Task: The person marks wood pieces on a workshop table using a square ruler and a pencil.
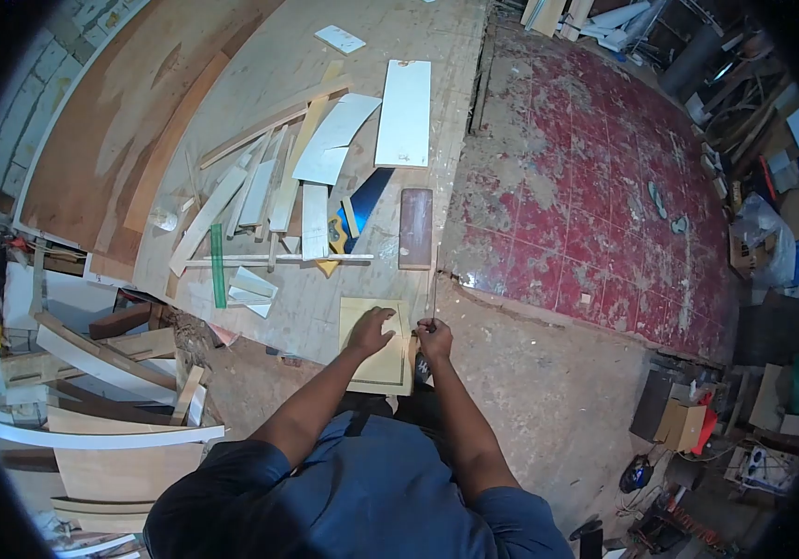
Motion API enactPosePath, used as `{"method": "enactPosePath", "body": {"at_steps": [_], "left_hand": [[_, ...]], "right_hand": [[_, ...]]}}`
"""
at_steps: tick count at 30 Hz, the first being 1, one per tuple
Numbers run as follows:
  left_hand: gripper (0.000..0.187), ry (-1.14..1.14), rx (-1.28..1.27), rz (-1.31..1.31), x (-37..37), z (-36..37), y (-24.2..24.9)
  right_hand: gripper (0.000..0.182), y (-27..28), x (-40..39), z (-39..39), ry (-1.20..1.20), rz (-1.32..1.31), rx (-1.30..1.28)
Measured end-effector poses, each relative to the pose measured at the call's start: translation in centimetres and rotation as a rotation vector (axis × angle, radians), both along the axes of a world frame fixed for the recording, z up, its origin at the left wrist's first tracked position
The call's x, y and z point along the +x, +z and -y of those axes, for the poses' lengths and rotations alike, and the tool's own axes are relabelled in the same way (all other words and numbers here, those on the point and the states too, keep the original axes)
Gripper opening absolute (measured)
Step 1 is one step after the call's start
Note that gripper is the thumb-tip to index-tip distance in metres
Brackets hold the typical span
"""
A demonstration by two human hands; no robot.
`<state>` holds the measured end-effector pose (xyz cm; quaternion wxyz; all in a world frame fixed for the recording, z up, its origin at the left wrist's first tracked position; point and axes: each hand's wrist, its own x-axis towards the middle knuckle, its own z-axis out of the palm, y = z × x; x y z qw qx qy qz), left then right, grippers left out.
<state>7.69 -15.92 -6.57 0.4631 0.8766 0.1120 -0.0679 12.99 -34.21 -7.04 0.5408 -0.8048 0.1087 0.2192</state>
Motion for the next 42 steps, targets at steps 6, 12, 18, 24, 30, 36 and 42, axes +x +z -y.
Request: {"method": "enactPosePath", "body": {"at_steps": [6, 12, 18, 24, 30, 36, 42], "left_hand": [[0.078, -0.145, 0.345, 0.064, -0.6, 0.5, 1.0], [0.092, -0.174, 0.410, -0.049, 0.4, 1.2, 2.0], [0.098, -0.167, 0.438, -0.117, 0.9, 1.2, 1.7], [0.097, -0.193, 0.444, -0.183, 1.8, 1.5, 2.8], [0.095, -0.229, 0.478, -0.165, 2.0, 1.2, 2.3], [0.096, -0.211, 0.503, -0.103, 2.2, 1.2, 1.9], [0.094, -0.253, 0.481, -0.183, 2.7, 1.1, 2.5]], "right_hand": [[0.016, -1.6, 0.7, 2.0, 0.087, -0.091, 0.072], [0.019, -2.1, 1.1, 0.8, 0.222, -0.090, 0.062], [0.016, -1.1, 1.7, -0.1, 0.267, -0.068, 0.077], [0.019, -2.7, 1.9, -0.1, 0.306, 0.024, 0.063], [0.017, -1.3, 2.0, -0.8, 0.304, 0.047, -0.041], [0.015, -0.5, 2.0, -1.2, 0.295, 0.035, -0.096], [0.012, -2.0, 1.7, -1.1, 0.254, 0.023, -0.063]]}}
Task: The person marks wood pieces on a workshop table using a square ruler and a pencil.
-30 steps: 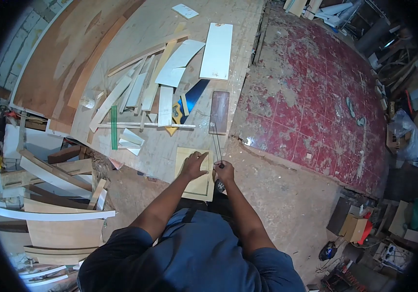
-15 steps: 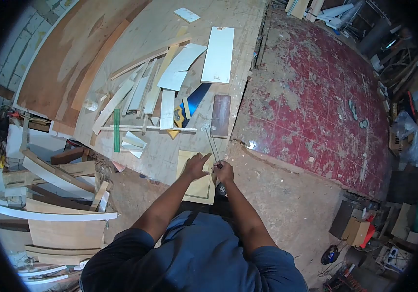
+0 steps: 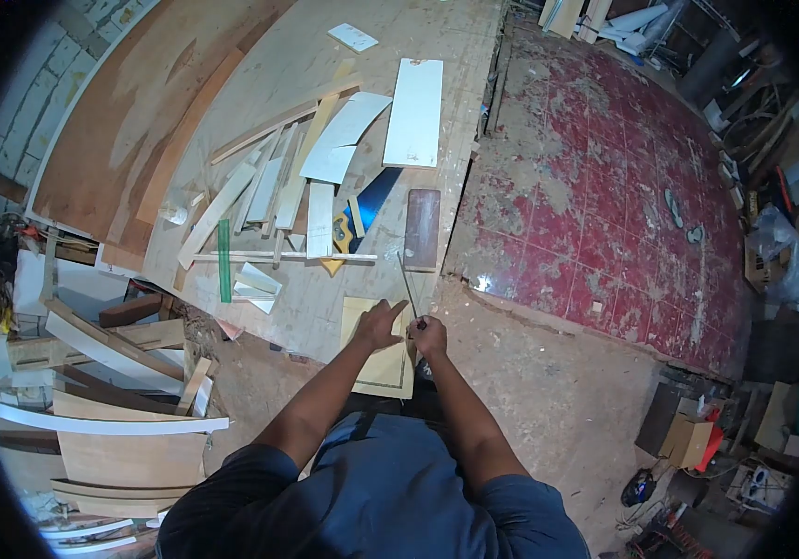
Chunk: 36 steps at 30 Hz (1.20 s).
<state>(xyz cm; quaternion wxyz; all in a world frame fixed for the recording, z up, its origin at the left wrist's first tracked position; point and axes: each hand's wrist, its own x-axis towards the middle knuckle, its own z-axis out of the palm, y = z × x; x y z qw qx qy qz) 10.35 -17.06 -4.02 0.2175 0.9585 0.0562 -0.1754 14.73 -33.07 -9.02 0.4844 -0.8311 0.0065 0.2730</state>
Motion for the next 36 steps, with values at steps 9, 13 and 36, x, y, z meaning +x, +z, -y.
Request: {"method": "enactPosePath", "body": {"at_steps": [9, 13, 36], "left_hand": [[0.092, 0.041, 0.005, -0.007, 0.0, 0.3, -0.3], [0.091, 0.089, 0.017, -0.027, -0.3, 0.6, -0.4], [0.097, -0.098, -0.102, 0.034, 0.6, -1.4, -1.8]], "right_hand": [[0.022, -0.3, 0.2, -0.1, 0.000, 0.002, -0.077], [0.023, -1.3, 0.1, -0.1, -0.007, 0.014, -0.053], [0.022, 0.8, 1.1, -1.0, 0.017, -0.089, -0.226]]}}
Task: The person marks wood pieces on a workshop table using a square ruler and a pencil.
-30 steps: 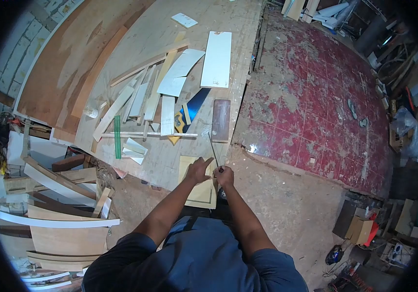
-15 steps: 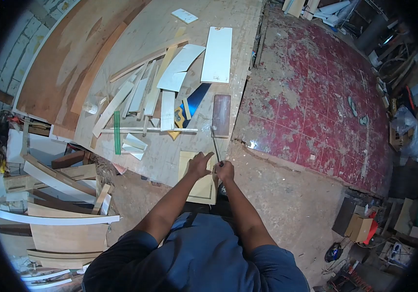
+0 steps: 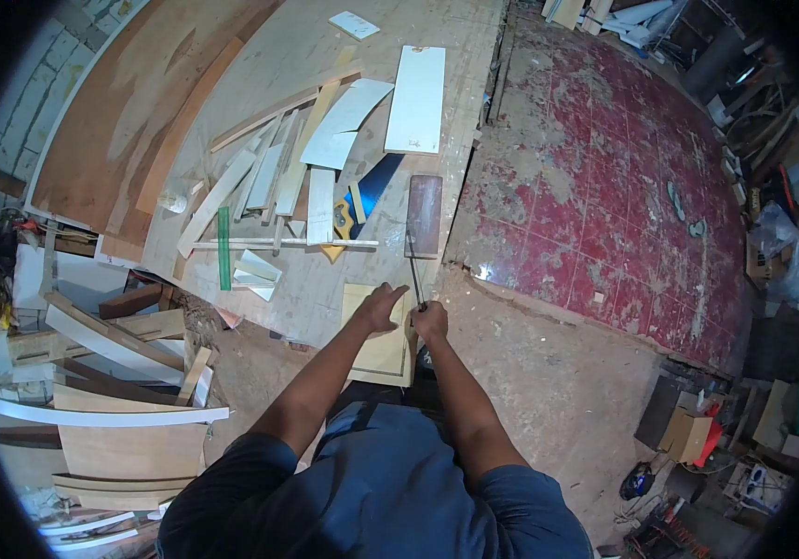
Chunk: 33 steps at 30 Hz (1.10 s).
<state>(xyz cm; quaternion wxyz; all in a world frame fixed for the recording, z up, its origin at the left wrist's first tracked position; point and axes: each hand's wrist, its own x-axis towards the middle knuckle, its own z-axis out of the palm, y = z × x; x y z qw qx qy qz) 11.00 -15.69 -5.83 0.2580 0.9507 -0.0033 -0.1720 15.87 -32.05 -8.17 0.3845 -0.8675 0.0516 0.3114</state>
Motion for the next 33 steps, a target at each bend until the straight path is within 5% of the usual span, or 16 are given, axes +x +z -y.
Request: {"method": "enactPosePath", "body": {"at_steps": [33], "left_hand": [[0.091, 0.202, 0.018, -0.033, 0.4, 1.8, 1.2]], "right_hand": [[0.021, 0.0, 0.1, 0.6, 0.057, 0.018, 0.068]]}}
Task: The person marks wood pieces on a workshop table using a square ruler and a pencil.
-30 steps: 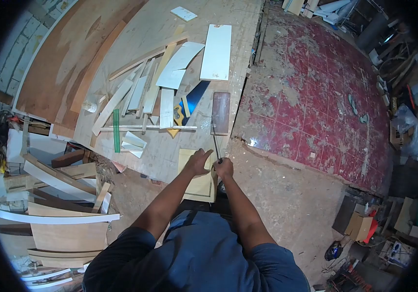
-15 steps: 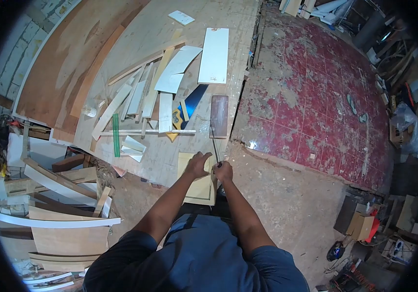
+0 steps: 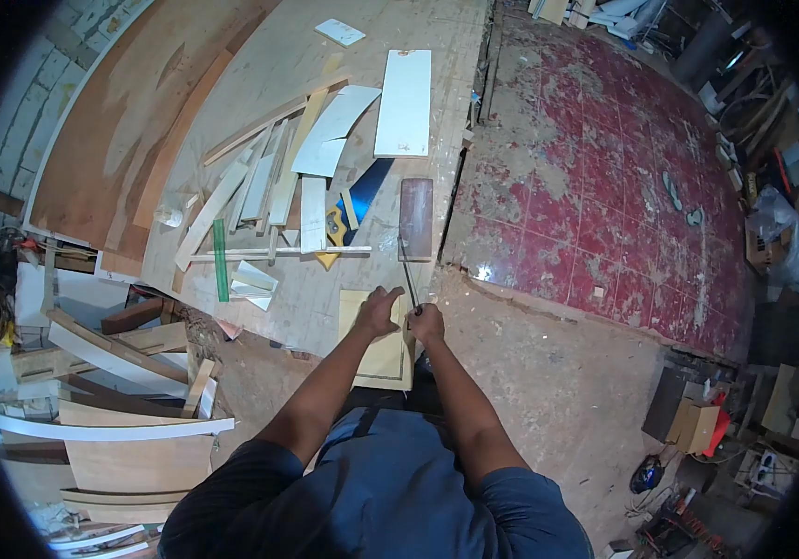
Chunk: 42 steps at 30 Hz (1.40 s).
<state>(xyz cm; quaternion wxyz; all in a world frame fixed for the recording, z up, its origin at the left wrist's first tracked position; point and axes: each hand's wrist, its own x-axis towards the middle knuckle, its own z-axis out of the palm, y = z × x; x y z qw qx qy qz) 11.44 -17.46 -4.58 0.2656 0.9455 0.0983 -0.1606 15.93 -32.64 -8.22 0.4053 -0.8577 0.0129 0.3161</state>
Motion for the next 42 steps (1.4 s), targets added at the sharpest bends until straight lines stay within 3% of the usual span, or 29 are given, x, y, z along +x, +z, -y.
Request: {"method": "enactPosePath", "body": {"at_steps": [15, 24, 26, 27, 30, 36, 42], "left_hand": [[0.093, 0.021, 0.054, 0.011, -0.1, 0.4, -0.8], [0.085, 0.077, 0.135, 0.024, -0.8, 2.0, 0.3], [0.065, 0.065, 0.165, 0.091, -1.6, 2.6, 0.1], [0.065, 0.066, 0.169, 0.095, -2.1, 2.8, -0.2], [0.033, -0.002, 0.180, 0.335, -4.0, 4.0, -1.8], [0.031, -0.122, 0.348, 0.223, -4.4, 5.4, -0.3], [0.029, -0.091, 0.365, 0.050, -3.5, 6.7, -0.3]], "right_hand": [[0.022, -0.2, -0.6, -0.4, -0.034, 0.048, -0.061], [0.025, 1.2, 0.0, -0.4, -0.016, 0.048, -0.149], [0.028, 1.6, 0.5, 0.0, 0.018, -0.015, -0.168], [0.028, 1.6, 0.6, -0.1, 0.019, -0.011, -0.163], [0.029, 0.9, 0.5, -0.1, 0.026, 0.024, -0.186], [0.031, 0.7, 0.3, 0.6, 0.035, 0.047, -0.180], [0.027, 3.7, 1.9, 2.6, 0.171, 0.384, -0.082]]}}
